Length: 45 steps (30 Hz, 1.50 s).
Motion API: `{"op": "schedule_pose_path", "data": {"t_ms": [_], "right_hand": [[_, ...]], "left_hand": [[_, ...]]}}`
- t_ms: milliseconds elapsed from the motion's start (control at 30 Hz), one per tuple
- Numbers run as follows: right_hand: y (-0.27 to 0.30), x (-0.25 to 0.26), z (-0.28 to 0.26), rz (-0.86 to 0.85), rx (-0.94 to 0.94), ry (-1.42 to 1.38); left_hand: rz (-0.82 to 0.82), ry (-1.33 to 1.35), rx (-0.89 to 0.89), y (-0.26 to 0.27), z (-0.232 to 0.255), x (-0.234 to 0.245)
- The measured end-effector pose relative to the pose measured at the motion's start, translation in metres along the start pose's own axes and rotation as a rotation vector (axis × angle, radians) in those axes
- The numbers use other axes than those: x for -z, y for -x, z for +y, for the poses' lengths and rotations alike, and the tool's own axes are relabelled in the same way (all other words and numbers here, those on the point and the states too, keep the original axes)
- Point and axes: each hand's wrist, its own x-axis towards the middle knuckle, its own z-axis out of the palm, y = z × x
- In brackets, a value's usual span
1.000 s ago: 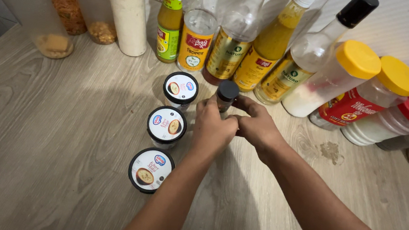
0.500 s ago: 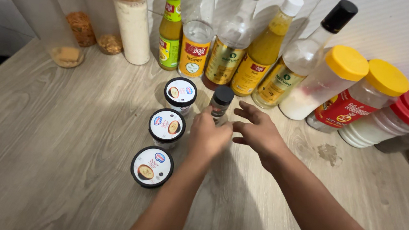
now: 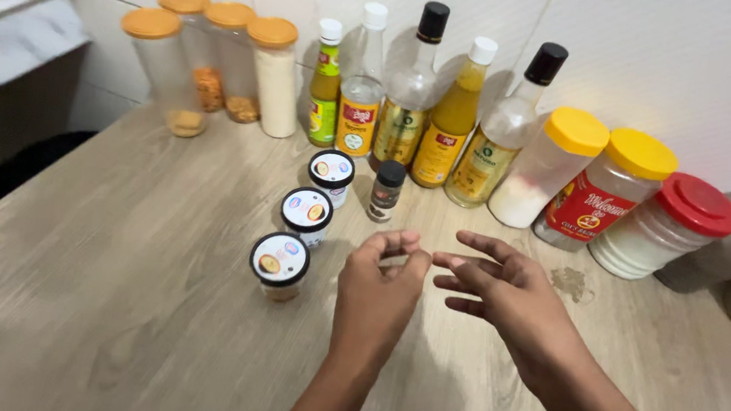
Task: The person picks up spice jars and small containers from the kitchen table one at a time, twists their lids to check they are closed, and places them into the lower shelves of a dish rack unit beside the table. They continue until the table's small jars are stored on the rack shelves.
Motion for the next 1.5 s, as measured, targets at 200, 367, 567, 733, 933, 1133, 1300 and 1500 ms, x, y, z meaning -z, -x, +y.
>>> {"op": "schedule_pose_path", "data": {"t_ms": [200, 367, 567, 733, 933, 1133, 1300, 1500], "right_hand": [[0.054, 0.020, 0.002, -0.057, 0.031, 0.017], [0.103, 0.041, 0.014, -0.168, 0.107, 0.023], [0.164, 0.066, 0.041, -0.299, 0.114, 0.031], [0.207, 0.072, 0.057, -0.429, 0.107, 0.067], [0.242, 0.050, 0.061, -0.585, 0.116, 0.101], [0.280, -0.001, 0.062, -0.780, 0.148, 0.138], [0.320, -0.043, 0.066, -0.965, 0.174, 0.180], [0.393, -0.091, 0.078, -1.161, 0.168, 0.269]], "left_hand": [[0.119, 0.019, 0.021, 0.085, 0.013, -0.003], [0.233, 0.057, -0.006, 0.161, 0.007, -0.010], [0.361, 0.080, -0.015, 0.250, -0.007, -0.019], [0.488, 0.108, -0.005, 0.314, -0.012, -0.016], [0.667, 0.121, 0.011, 0.372, -0.014, 0.003], [0.851, 0.163, -0.073, 0.436, -0.016, 0.038], [1.052, 0.159, 0.029, 0.496, -0.010, 0.058], [1.267, 0.225, 0.040, 0.574, -0.016, 0.083]]}}
